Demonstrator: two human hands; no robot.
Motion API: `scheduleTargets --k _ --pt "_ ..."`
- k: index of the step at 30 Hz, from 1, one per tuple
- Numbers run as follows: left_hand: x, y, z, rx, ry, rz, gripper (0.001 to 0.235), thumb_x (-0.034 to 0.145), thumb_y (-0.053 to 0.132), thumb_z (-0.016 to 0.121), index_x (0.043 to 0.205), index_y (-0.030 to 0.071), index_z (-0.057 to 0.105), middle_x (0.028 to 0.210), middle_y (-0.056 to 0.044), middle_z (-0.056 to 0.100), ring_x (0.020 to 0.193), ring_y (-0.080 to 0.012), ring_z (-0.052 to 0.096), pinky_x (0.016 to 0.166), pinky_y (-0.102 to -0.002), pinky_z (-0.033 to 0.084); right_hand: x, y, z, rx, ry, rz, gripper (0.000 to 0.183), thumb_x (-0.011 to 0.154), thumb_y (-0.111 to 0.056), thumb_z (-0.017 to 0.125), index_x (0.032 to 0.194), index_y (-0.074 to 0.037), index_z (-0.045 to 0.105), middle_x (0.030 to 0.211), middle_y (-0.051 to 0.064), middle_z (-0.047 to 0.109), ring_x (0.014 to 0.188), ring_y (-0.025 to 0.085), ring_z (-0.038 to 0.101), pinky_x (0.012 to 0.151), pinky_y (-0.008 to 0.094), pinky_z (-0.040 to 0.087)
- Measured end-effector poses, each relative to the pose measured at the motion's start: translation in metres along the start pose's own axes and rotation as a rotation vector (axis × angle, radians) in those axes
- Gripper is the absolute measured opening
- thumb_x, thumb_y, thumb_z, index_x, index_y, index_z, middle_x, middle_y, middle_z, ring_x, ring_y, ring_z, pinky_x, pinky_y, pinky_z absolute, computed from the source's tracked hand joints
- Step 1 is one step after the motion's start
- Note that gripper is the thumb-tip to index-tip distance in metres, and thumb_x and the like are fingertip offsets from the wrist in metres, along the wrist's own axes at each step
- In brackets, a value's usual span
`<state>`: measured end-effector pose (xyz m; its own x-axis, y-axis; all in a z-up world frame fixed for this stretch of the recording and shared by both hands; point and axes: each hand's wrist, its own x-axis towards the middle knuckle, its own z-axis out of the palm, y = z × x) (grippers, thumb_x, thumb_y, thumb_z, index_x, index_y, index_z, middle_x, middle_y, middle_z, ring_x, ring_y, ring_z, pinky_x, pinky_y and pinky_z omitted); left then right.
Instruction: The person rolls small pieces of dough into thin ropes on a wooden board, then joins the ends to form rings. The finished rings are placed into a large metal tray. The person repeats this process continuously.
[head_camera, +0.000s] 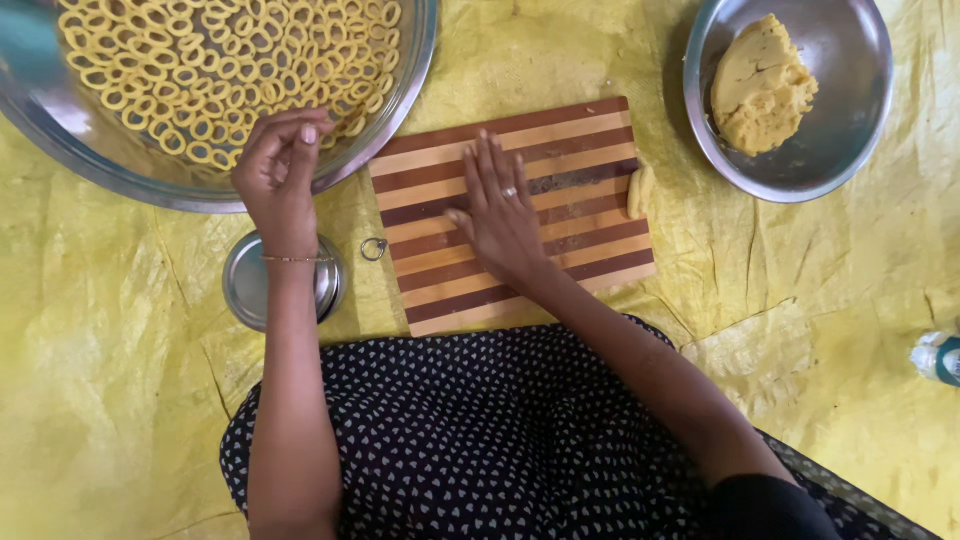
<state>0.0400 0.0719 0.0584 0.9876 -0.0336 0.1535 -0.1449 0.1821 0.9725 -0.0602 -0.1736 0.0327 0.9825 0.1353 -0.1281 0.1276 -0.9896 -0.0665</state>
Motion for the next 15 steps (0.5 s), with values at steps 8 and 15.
scheduleTargets --k 8,15 --pt "-0.002 -0.001 -0.005 0.01 0.009 -0.028 0.013 0.109 0.009 0.065 0.11 -0.002 0.071 0.118 -0.008 0.069 0.105 -0.0118 0.066 0.092 -0.025 0.053 0.045 0.0 -0.007 0.275 0.194 0.081 0.06 0.113 -0.041 0.04 0.158 -0.003 0.032 0.166 0.018 0.031 0.156 0.032 0.028 0.131 0.052 0.018" --pt "0.0 0.001 -0.001 0.02 -0.002 -0.002 0.014 0.109 0.011 0.066 0.11 -0.002 0.072 0.117 -0.009 0.07 0.104 -0.012 0.067 0.092 -0.025 0.054 -0.026 0.047 -0.035 0.684 0.209 0.016 0.028 0.098 -0.012 0.067 0.126 -0.009 0.069 0.148 0.009 0.059 0.142 0.031 0.051 0.118 0.045 0.042"
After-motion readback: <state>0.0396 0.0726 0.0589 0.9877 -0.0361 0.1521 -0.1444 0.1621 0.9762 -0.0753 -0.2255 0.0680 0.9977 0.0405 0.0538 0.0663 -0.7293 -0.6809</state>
